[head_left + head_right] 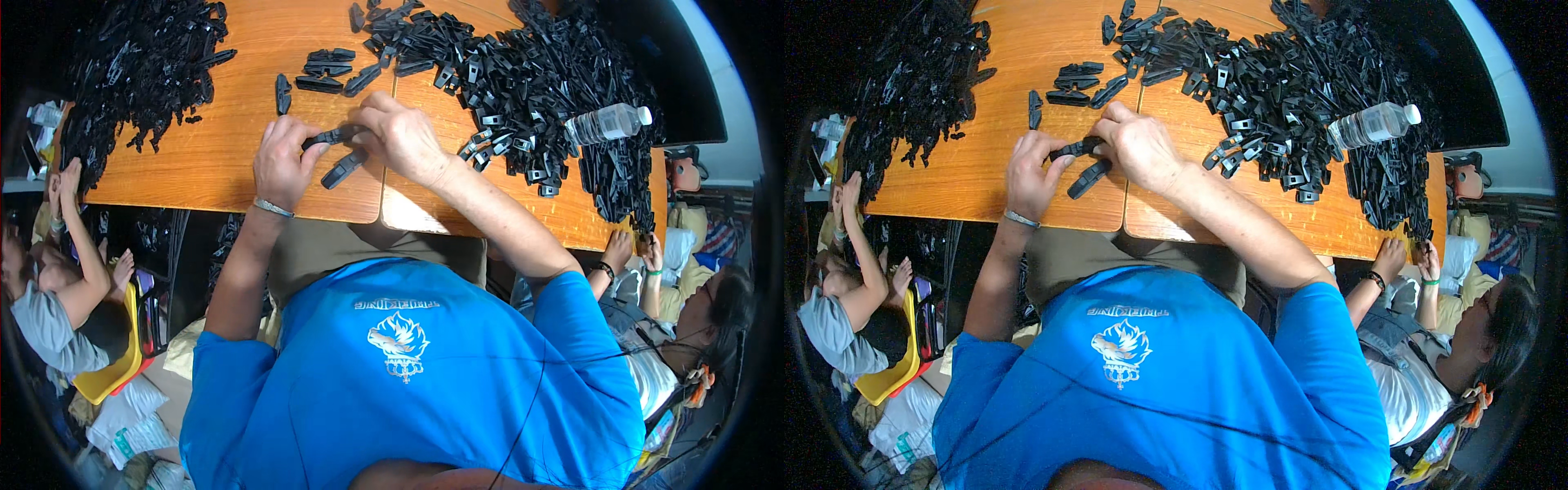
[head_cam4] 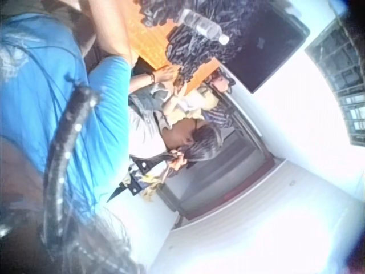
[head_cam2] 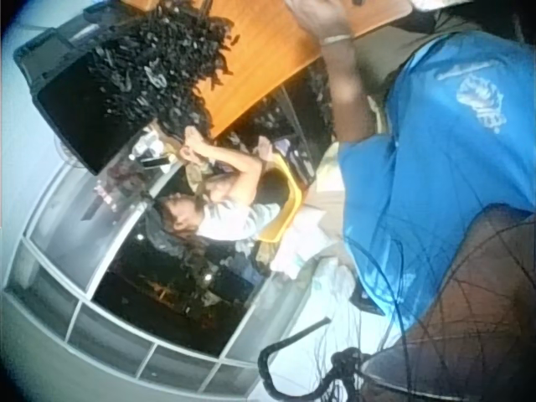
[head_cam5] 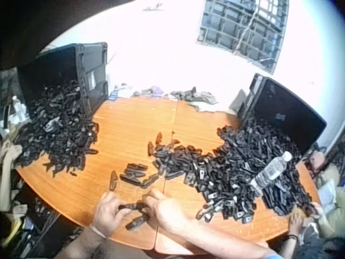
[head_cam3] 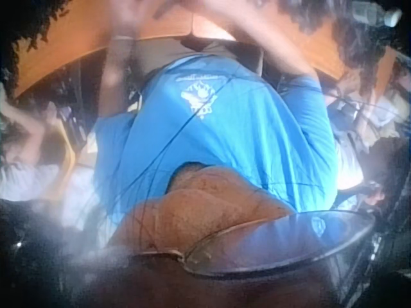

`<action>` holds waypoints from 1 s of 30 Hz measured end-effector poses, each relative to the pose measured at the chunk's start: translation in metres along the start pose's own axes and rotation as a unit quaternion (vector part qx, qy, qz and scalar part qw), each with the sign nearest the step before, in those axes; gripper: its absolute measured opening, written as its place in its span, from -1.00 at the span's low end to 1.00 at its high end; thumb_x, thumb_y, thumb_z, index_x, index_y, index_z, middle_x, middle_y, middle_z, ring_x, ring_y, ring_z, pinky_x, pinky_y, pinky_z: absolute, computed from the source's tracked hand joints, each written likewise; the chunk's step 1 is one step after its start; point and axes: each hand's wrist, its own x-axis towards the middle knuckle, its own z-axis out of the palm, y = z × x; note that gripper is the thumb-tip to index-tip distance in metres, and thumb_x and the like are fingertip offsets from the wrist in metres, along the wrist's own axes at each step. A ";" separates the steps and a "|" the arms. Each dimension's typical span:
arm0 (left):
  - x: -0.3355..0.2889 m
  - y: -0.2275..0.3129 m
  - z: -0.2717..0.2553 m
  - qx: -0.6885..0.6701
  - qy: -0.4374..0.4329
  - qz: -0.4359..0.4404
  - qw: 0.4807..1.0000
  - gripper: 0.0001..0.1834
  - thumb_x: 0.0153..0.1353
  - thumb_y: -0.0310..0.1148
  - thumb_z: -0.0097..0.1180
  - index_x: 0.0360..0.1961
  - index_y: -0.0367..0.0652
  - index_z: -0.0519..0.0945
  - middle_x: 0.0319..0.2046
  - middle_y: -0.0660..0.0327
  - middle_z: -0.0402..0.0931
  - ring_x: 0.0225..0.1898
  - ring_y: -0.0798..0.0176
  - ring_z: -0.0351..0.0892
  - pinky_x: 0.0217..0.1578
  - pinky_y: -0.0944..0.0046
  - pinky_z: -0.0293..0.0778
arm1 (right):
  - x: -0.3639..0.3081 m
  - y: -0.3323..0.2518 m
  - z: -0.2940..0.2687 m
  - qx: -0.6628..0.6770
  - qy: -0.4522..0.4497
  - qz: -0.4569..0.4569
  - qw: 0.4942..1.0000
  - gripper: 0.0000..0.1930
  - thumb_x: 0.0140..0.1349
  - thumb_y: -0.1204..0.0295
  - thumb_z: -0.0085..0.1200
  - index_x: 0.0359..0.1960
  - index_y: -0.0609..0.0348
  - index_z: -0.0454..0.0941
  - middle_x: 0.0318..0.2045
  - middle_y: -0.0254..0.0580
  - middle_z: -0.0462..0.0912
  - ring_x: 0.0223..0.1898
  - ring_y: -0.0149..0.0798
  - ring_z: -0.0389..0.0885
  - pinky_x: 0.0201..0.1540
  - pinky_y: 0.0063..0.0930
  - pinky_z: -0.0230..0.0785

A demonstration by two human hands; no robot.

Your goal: The person assembles plastic components by hand, lines up the assembled parts on the table, and reaches into a bin beneath the table.

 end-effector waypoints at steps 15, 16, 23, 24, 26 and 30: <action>0.008 -0.002 0.015 -0.038 0.019 -0.029 0.999 -0.80 0.08 -0.50 0.49 -0.28 -0.21 0.71 -0.30 0.10 0.57 -0.15 -0.04 0.62 -0.17 0.03 0.55 | 0.032 0.023 0.024 0.090 0.007 -0.102 0.991 -0.74 0.07 0.48 0.49 -0.16 0.14 0.80 -0.28 -0.14 0.65 -0.22 0.05 0.73 -0.22 -0.14 0.61; 0.010 -0.002 0.016 -0.042 0.021 -0.019 0.999 -0.80 0.08 -0.50 0.49 -0.28 -0.21 0.71 -0.30 0.10 0.57 -0.15 -0.04 0.62 -0.17 0.03 0.55 | 0.032 0.024 0.024 0.091 0.007 -0.095 0.991 -0.74 0.08 0.46 0.50 -0.16 0.14 0.80 -0.28 -0.14 0.65 -0.21 0.05 0.73 -0.21 -0.13 0.61; 0.028 -0.018 -0.011 -0.117 -0.174 0.034 0.977 -0.75 0.19 -0.43 0.46 -0.13 -0.29 0.76 -0.28 0.12 0.60 -0.27 0.12 0.58 -0.19 0.17 0.51 | 0.012 0.062 -0.010 0.075 -0.026 -0.134 0.988 -0.78 0.22 0.27 0.45 -0.15 0.05 0.84 -0.25 -0.18 0.72 -0.15 -0.03 0.77 -0.10 -0.17 0.63; 0.037 -0.017 -0.013 -0.141 -0.165 0.010 0.976 -0.76 0.23 -0.43 0.44 -0.12 -0.29 0.76 -0.28 0.13 0.60 -0.25 0.12 0.60 -0.17 0.15 0.53 | 0.007 0.064 -0.031 0.005 0.020 -0.086 0.996 -0.80 0.25 0.24 0.42 -0.17 0.00 0.84 -0.23 -0.23 0.74 -0.18 -0.06 0.79 -0.12 -0.19 0.66; 0.055 -0.009 -0.009 -0.150 -0.124 -0.053 0.979 -0.78 0.32 -0.40 0.37 -0.09 -0.29 0.77 -0.25 0.12 0.64 -0.20 0.06 0.65 -0.10 0.10 0.58 | -0.001 0.091 -0.051 -0.118 0.035 0.042 0.991 -0.82 0.26 0.29 0.42 -0.17 0.05 0.81 -0.12 -0.17 0.80 -0.22 -0.09 0.82 -0.14 -0.24 0.74; 0.088 0.021 0.023 0.009 -0.029 -0.023 0.999 -0.79 0.32 -0.37 0.39 -0.10 -0.27 0.77 -0.18 0.10 0.65 -0.13 -0.01 0.67 -0.06 0.05 0.61 | 0.012 0.103 -0.067 -0.242 0.035 0.132 0.960 -0.79 0.31 0.29 0.35 -0.17 0.14 0.76 -0.19 -0.07 0.78 -0.23 0.06 0.82 -0.13 -0.06 0.69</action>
